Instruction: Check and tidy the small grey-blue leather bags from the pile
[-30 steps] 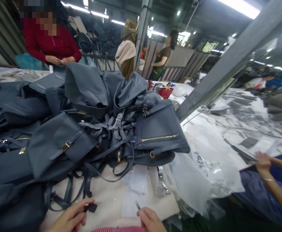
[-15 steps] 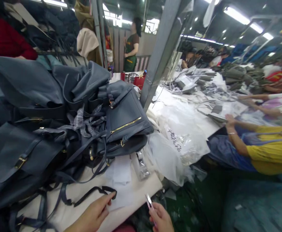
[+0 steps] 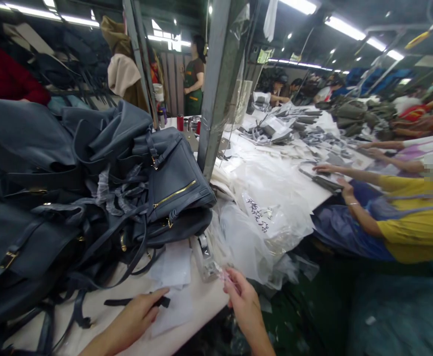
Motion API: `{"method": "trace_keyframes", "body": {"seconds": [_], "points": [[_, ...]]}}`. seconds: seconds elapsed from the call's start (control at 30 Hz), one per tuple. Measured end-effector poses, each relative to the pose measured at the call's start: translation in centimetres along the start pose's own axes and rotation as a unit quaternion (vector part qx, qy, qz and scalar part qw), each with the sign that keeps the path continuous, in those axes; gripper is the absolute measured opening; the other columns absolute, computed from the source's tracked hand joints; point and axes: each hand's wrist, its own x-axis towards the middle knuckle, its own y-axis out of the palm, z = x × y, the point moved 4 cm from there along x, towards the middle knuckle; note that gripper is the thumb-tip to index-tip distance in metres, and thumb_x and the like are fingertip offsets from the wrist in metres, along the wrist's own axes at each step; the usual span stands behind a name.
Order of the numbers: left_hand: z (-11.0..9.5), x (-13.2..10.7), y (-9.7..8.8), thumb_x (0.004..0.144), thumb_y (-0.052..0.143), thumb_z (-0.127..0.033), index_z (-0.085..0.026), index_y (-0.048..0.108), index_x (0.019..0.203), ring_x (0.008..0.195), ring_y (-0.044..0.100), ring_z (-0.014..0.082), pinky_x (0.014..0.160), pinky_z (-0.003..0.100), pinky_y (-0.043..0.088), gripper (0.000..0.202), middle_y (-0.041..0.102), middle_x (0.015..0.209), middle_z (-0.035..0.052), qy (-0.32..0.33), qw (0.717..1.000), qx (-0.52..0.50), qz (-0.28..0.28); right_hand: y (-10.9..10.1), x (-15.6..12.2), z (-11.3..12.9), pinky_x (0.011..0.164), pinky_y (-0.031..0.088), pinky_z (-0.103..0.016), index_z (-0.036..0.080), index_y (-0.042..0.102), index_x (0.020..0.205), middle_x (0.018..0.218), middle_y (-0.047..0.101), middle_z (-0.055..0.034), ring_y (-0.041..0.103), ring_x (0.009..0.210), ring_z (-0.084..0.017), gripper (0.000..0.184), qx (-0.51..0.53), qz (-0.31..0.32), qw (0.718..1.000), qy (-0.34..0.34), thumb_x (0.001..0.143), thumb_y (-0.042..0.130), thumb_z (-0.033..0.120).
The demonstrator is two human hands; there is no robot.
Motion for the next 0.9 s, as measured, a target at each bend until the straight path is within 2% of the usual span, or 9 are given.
{"method": "trace_keyframes", "body": {"seconds": [0.1, 0.23, 0.3, 0.4, 0.57, 0.67, 0.77, 0.83, 0.9], "points": [[-3.6, 1.6, -2.7, 0.087, 0.04, -0.017, -0.018, 0.047, 0.14, 0.104, 0.065, 0.0281, 0.094, 0.041, 0.048, 0.053, 0.073, 0.104, 0.0119, 0.041, 0.998, 0.04, -0.017, 0.3, 2.3, 1.2, 0.041, 0.042, -0.024, 0.017, 0.067, 0.091, 0.083, 0.071, -0.0073, 0.065, 0.067, -0.021, 0.041, -0.047, -0.011, 0.998, -0.028, 0.067, 0.066, 0.05], [-6.6, 5.1, -5.3, 0.085, 0.043, -0.014, -0.019, 0.047, 0.141, 0.108, 0.065, 0.0269, 0.097, 0.038, 0.047, 0.055, 0.071, 0.115, 0.0123, 0.068, 0.995, 0.055, -0.047, 0.5, 3.8, 1.9, 0.039, 0.04, -0.024, 0.018, 0.065, 0.086, 0.071, 0.068, -0.0039, 0.061, 0.058, -0.019, 0.036, -0.084, -0.014, 0.995, -0.05, 0.069, 0.062, 0.05], [-6.9, 7.0, -5.9, 0.083, 0.045, -0.011, -0.02, 0.045, 0.143, 0.113, 0.063, 0.0284, 0.1, 0.04, 0.046, 0.06, 0.066, 0.126, 0.0129, 0.071, 0.994, 0.066, -0.055, 0.5, 4.3, 2.3, 0.043, 0.044, -0.025, 0.019, 0.066, 0.087, 0.066, 0.066, -0.0024, 0.061, 0.058, -0.02, 0.034, -0.101, -0.018, 0.993, -0.064, 0.071, 0.061, 0.049], [-6.9, 9.3, -6.9, 0.082, 0.048, -0.011, -0.023, 0.043, 0.144, 0.12, 0.058, 0.0301, 0.105, 0.044, 0.041, 0.063, 0.061, 0.134, 0.012, 0.07, 0.991, 0.083, -0.079, 0.6, 5.5, 3.2, 0.052, 0.049, -0.027, 0.02, 0.068, 0.089, 0.069, 0.068, -0.0032, 0.064, 0.066, -0.022, 0.033, -0.114, -0.026, 0.989, -0.091, 0.073, 0.06, 0.047], [-7.0, 10.6, -8.7, 0.087, 0.046, -0.017, -0.022, 0.047, 0.14, 0.133, 0.047, 0.0267, 0.113, 0.041, 0.033, 0.053, 0.054, 0.141, 0.0077, 0.067, 0.986, 0.088, -0.128, -0.6, 5.8, 3.9, 0.056, 0.053, -0.03, 0.02, 0.068, 0.092, 0.078, 0.071, -0.0061, 0.068, 0.072, -0.024, 0.035, -0.101, -0.044, 0.989, -0.098, 0.075, 0.056, 0.049], [-6.7, 11.4, -9.3, 0.089, 0.044, -0.02, -0.019, 0.049, 0.14, 0.134, 0.046, 0.0265, 0.113, 0.041, 0.033, 0.051, 0.051, 0.144, 0.0091, 0.067, 0.984, 0.08, -0.143, -2.6, 3.8, 1.8, 0.056, 0.056, -0.033, 0.017, 0.066, 0.092, 0.074, 0.071, -0.0071, 0.068, 0.067, -0.024, 0.041, -0.088, -0.065, 0.992, -0.064, 0.075, 0.056, 0.053], [-6.5, 12.4, -9.5, 0.088, 0.043, -0.016, -0.016, 0.049, 0.139, 0.137, 0.042, 0.0247, 0.116, 0.04, 0.028, 0.051, 0.049, 0.146, 0.0092, 0.073, 0.984, 0.064, -0.146, -4.3, 0.9, -2.7, 0.063, 0.06, -0.034, 0.017, 0.067, 0.091, 0.077, 0.073, -0.0068, 0.07, 0.073, -0.025, 0.046, -0.014, -0.074, 0.997, 0.006, 0.069, 0.066, 0.058], [-6.5, 13.0, -9.5, 0.088, 0.041, -0.014, -0.016, 0.049, 0.139, 0.138, 0.039, 0.0237, 0.118, 0.04, 0.024, 0.052, 0.049, 0.146, 0.008, 0.075, 0.986, 0.047, -0.142, -4.4, -0.9, -6.3, 0.066, 0.061, -0.033, 0.018, 0.068, 0.086, 0.079, 0.074, -0.0058, 0.071, 0.075, -0.024, 0.049, 0.068, -0.069, 0.993, 0.074, 0.06, 0.076, 0.058], [-6.7, 13.2, -9.6, 0.087, 0.04, -0.013, -0.017, 0.048, 0.14, 0.139, 0.038, 0.0242, 0.118, 0.041, 0.022, 0.053, 0.049, 0.146, 0.0073, 0.073, 0.988, 0.025, -0.135, -3.5, -2.4, -9.3, 0.062, 0.06, -0.031, 0.018, 0.069, 0.08, 0.074, 0.073, -0.0041, 0.071, 0.07, -0.023, 0.051, 0.141, -0.065, 0.978, 0.137, 0.05, 0.084, 0.056]]}}
